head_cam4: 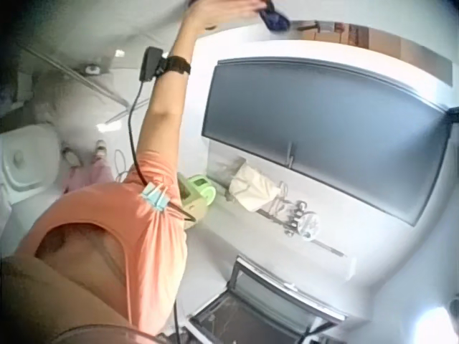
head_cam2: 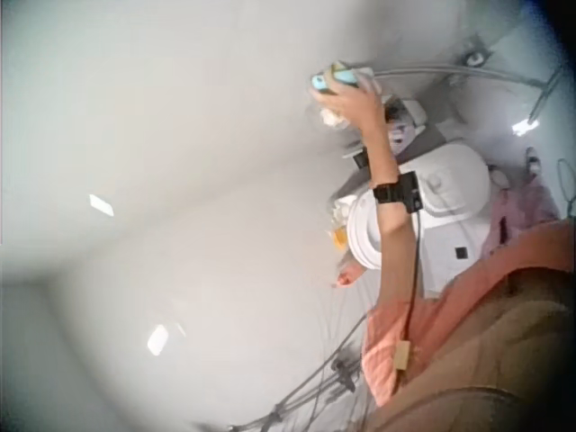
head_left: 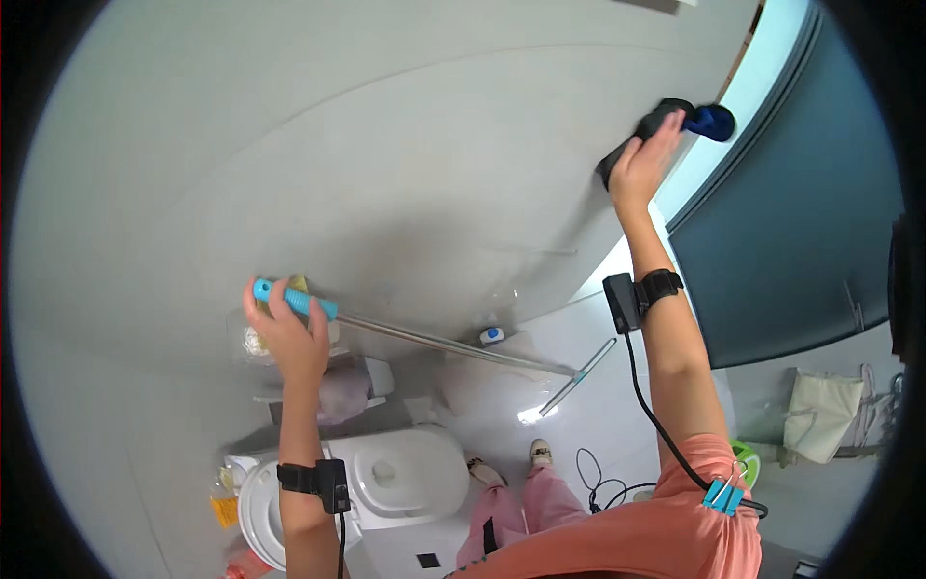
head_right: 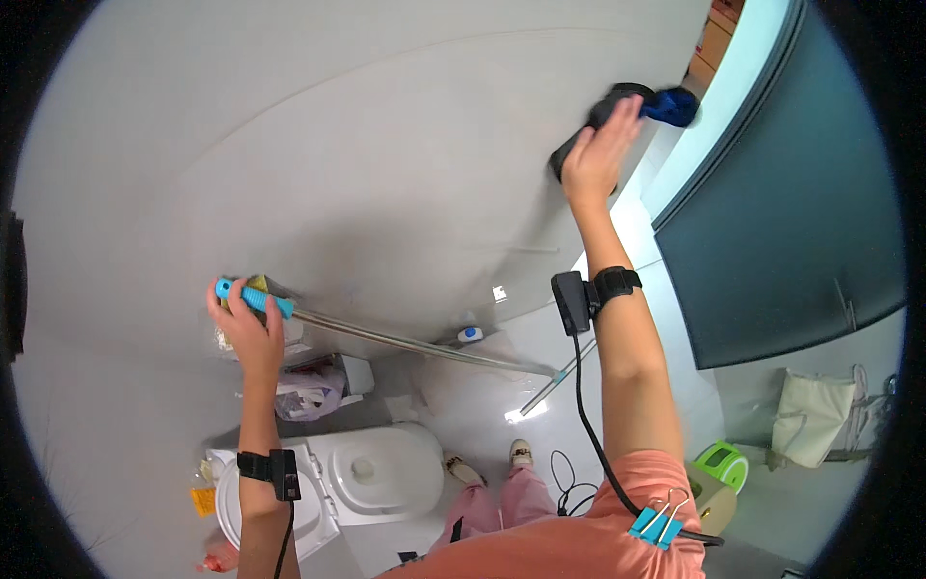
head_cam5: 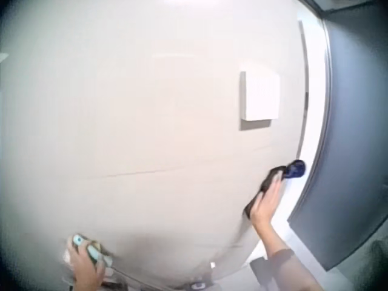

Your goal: Using a blue cloth to wipe and clean the tiled wall of a bathroom.

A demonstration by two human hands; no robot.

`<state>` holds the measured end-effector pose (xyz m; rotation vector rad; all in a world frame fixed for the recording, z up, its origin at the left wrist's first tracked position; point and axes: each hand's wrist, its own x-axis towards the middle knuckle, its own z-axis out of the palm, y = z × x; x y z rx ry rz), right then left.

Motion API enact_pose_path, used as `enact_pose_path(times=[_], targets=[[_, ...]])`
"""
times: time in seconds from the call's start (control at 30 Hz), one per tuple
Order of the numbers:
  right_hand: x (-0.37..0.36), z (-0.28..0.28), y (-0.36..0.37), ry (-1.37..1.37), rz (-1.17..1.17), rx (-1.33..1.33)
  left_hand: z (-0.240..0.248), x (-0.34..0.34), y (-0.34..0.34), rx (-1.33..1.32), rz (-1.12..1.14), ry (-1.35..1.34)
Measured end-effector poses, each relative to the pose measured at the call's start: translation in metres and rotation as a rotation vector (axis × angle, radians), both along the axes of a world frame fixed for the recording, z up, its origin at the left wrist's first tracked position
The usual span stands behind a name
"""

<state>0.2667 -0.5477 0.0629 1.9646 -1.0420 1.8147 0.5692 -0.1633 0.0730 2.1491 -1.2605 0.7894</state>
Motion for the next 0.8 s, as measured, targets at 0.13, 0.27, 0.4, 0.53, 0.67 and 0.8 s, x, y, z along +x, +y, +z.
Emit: enact_pose_path(times=[0.13,0.27,0.4,0.53,0.67,0.8], targets=[[0.012,-0.010,-0.011,-0.568,0.021,0.316,0.004,0.001,-0.004,0.016,-0.027,0.040],[0.103,-0.006,0.096,-0.422,0.317,0.342,0.001,0.010,-0.001,0.128,0.001,-0.040],[0.194,0.027,0.203,0.477,0.499,-0.019,0.028,0.022,0.021,0.186,0.005,-0.019],[0.222,0.032,0.184,0.157,0.584,-0.411,0.094,0.018,0.011,0.138,0.008,-0.185],[0.173,0.048,0.127,0.207,0.366,-0.316,0.149,0.042,0.007,0.129,0.114,-0.342],[0.075,0.060,0.038,-0.280,0.110,-0.085,0.198,0.057,-0.011,0.078,0.153,-0.455]])
